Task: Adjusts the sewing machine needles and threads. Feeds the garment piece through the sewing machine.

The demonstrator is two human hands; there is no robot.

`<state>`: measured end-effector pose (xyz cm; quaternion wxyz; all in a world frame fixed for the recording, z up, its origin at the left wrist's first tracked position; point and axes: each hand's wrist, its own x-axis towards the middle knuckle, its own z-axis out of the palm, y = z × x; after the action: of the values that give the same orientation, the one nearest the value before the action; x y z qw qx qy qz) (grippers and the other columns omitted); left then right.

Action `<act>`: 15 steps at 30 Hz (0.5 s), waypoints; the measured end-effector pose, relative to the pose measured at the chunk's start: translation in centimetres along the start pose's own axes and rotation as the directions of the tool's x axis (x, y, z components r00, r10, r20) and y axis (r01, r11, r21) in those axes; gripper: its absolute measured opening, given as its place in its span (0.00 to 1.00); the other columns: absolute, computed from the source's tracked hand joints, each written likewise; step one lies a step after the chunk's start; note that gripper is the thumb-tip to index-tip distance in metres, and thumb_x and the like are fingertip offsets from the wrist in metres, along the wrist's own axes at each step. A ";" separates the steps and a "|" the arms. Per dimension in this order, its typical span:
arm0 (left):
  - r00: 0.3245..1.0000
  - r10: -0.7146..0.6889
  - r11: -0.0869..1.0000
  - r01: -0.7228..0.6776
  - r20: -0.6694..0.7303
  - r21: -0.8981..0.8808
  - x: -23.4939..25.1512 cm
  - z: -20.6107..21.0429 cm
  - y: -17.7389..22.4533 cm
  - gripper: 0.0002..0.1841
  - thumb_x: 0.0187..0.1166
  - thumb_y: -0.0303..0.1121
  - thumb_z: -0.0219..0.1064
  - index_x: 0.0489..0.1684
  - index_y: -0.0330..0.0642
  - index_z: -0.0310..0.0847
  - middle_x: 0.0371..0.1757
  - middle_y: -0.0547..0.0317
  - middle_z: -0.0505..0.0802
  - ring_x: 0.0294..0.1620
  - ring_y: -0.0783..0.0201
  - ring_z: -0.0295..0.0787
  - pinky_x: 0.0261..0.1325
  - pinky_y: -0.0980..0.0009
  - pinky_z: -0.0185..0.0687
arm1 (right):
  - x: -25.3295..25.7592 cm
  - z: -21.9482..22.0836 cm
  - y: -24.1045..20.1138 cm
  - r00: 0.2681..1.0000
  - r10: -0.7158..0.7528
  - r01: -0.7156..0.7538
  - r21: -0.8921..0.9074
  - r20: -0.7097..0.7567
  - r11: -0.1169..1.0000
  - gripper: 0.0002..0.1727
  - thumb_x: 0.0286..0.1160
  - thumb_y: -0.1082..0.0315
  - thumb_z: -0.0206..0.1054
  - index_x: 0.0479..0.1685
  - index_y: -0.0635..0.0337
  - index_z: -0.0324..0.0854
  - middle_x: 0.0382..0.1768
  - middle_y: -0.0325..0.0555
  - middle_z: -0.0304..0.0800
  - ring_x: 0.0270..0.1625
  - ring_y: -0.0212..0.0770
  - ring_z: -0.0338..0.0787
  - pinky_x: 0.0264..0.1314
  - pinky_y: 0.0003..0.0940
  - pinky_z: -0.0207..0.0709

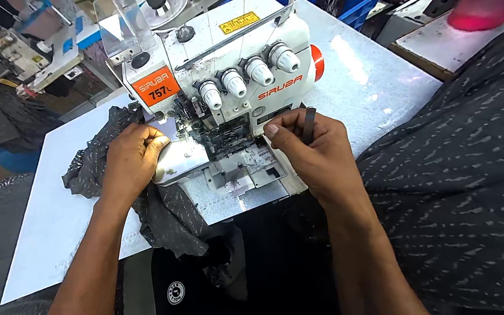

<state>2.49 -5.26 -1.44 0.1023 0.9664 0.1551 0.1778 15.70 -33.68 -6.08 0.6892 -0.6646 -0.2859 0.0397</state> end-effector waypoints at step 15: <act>0.784 -0.609 0.398 0.433 0.120 -0.809 -2.9 -2.4 -1.7 0.09 0.89 0.30 0.60 0.43 0.43 0.87 0.40 0.65 0.94 0.08 0.82 0.62 0.09 0.87 0.58 | 1.0 2.8 0.8 0.999 -0.014 0.022 -0.174 0.048 0.985 0.06 0.79 0.61 0.69 0.39 0.47 0.90 0.22 0.27 0.84 0.18 0.24 0.75 0.17 0.22 0.65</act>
<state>-1.40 -4.33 -0.58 0.5608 0.6901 0.3618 0.2799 15.52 -30.65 -6.61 0.6219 -0.7187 -0.3101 0.0239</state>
